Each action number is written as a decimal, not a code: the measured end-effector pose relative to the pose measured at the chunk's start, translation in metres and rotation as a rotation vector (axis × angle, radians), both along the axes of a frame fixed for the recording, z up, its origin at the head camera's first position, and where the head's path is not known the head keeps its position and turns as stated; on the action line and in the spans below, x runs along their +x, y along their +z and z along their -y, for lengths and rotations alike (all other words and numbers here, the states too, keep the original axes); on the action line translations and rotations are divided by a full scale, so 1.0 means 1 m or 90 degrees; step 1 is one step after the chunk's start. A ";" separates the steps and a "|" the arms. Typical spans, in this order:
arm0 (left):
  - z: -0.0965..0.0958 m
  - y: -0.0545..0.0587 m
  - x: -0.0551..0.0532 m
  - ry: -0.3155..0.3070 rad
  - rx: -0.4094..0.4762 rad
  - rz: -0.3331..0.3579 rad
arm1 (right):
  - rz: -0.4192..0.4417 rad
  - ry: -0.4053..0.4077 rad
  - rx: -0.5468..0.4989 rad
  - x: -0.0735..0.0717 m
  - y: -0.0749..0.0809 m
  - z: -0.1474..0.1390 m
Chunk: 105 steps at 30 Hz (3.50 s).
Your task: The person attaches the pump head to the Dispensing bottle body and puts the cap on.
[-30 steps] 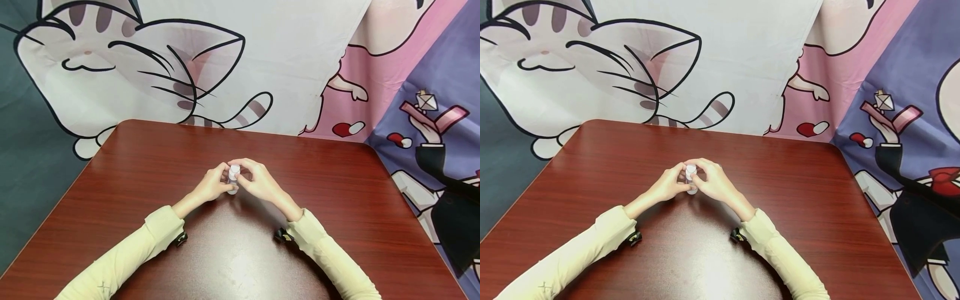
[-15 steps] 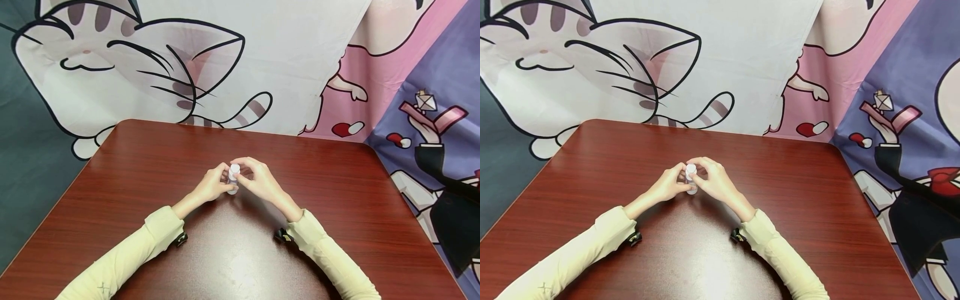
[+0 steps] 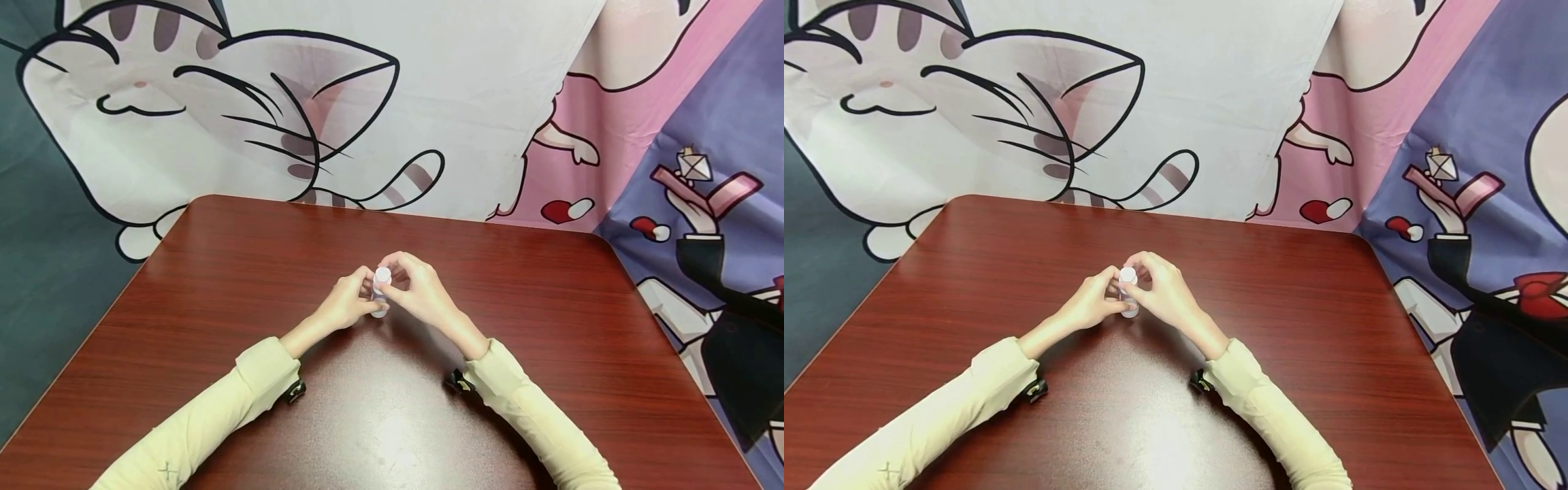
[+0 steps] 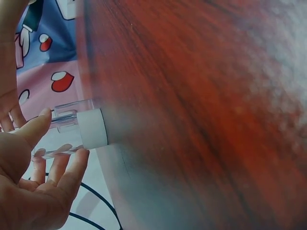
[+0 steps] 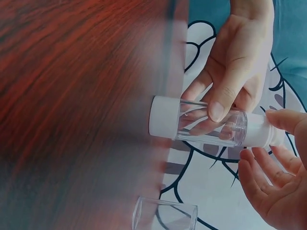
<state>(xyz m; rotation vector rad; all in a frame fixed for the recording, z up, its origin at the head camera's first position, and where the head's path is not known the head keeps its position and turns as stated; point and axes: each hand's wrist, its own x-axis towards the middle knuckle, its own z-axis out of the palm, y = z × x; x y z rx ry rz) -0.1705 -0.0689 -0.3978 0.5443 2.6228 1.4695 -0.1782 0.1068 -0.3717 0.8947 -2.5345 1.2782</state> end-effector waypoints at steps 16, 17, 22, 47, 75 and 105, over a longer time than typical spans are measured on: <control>0.000 0.000 0.002 0.001 -0.015 -0.018 | -0.032 -0.024 0.066 0.001 0.002 0.005; 0.000 0.000 0.002 0.001 -0.016 -0.020 | -0.033 -0.025 0.069 0.001 0.002 0.006; 0.000 0.001 0.002 0.002 -0.021 -0.014 | -0.045 -0.009 0.060 0.000 0.002 0.006; 0.000 -0.001 0.001 0.001 -0.017 -0.023 | 0.056 0.089 -0.018 0.000 0.003 -0.005; 0.000 -0.002 -0.001 0.004 -0.019 -0.014 | 0.109 0.101 -0.038 0.000 0.005 -0.001; -0.001 -0.002 0.003 0.013 -0.027 -0.050 | 0.056 0.013 -0.084 0.003 -0.008 0.002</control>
